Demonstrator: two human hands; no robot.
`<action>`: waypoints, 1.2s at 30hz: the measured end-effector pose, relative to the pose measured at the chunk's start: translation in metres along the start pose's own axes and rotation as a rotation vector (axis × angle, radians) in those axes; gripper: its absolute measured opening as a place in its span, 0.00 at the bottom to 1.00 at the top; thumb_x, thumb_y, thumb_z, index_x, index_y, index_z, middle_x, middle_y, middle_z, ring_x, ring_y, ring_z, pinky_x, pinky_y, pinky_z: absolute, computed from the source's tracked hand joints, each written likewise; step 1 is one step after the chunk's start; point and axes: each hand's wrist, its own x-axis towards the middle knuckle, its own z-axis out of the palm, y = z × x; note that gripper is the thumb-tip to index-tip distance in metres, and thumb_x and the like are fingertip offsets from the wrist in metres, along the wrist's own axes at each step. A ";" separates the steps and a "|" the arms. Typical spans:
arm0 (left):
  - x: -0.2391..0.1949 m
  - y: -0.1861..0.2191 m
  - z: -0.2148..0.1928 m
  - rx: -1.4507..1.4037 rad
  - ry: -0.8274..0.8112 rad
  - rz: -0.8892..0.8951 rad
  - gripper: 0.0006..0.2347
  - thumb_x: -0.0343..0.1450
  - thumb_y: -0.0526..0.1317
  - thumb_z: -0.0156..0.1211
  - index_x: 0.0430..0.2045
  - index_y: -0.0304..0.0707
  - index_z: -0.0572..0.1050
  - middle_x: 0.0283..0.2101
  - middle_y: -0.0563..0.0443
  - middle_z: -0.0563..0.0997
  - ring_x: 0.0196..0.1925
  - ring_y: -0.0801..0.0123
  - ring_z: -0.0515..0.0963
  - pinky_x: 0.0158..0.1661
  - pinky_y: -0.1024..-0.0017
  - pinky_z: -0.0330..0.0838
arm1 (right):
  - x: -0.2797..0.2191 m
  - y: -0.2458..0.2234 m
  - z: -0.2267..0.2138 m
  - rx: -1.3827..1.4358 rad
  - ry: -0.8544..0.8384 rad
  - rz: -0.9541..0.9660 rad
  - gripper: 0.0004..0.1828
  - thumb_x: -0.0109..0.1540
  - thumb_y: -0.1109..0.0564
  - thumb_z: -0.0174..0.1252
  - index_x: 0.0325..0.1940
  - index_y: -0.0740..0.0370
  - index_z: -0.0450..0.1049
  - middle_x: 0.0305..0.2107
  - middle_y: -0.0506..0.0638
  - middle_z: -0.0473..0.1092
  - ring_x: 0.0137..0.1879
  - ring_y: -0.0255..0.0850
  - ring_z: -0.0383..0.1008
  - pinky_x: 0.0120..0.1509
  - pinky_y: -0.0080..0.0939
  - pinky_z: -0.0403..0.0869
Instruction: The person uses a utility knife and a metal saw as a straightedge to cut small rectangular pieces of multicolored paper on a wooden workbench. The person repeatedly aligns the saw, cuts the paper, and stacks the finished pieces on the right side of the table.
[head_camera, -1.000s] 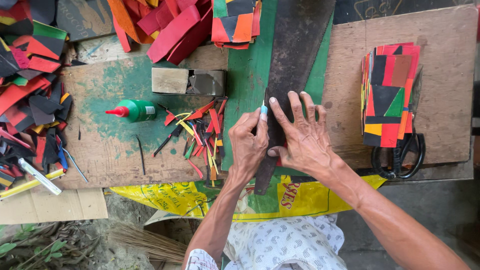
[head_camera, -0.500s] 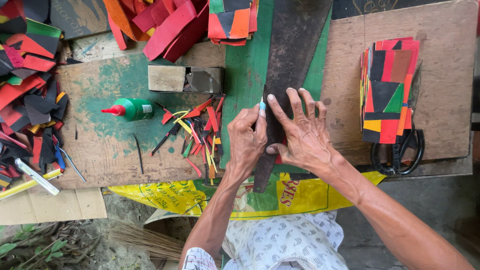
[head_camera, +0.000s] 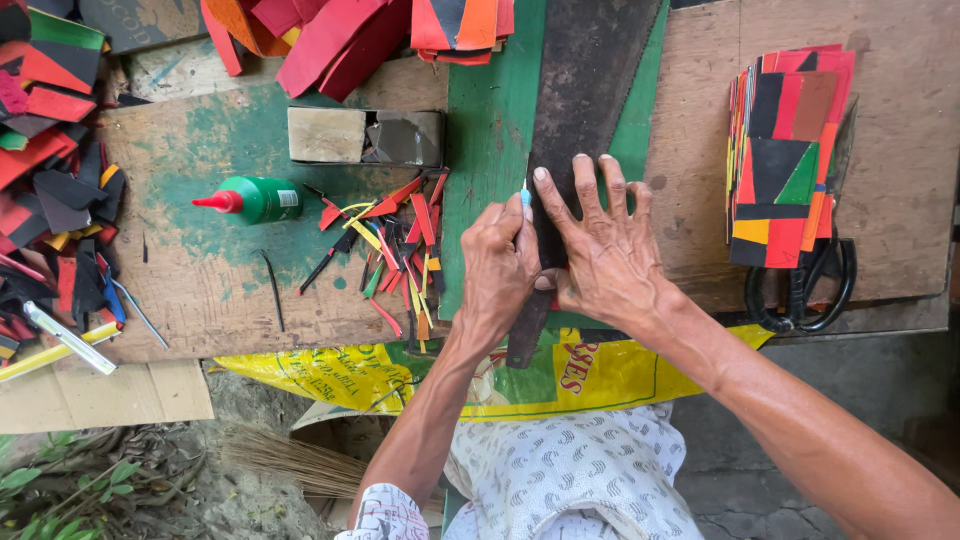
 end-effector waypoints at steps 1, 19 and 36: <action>-0.001 0.000 0.000 0.009 -0.002 0.013 0.03 0.71 0.27 0.57 0.36 0.25 0.76 0.27 0.37 0.73 0.31 0.48 0.76 0.32 0.56 0.68 | -0.001 0.000 0.000 0.010 -0.002 0.000 0.70 0.38 0.38 0.76 0.78 0.55 0.51 0.66 0.68 0.49 0.72 0.66 0.48 0.66 0.69 0.54; -0.071 0.019 -0.022 -0.027 -0.054 -0.106 0.09 0.70 0.24 0.56 0.43 0.22 0.74 0.31 0.34 0.75 0.35 0.45 0.78 0.34 0.56 0.71 | -0.001 -0.006 0.002 0.018 -0.006 0.000 0.69 0.41 0.35 0.74 0.78 0.59 0.49 0.68 0.71 0.47 0.72 0.71 0.45 0.66 0.75 0.53; -0.160 0.032 -0.043 -0.060 -0.024 -0.134 0.12 0.70 0.23 0.55 0.47 0.20 0.73 0.32 0.35 0.74 0.33 0.48 0.78 0.32 0.59 0.71 | -0.003 -0.014 0.009 -0.072 -0.056 0.037 0.72 0.44 0.28 0.72 0.81 0.60 0.44 0.70 0.72 0.43 0.75 0.72 0.42 0.63 0.83 0.54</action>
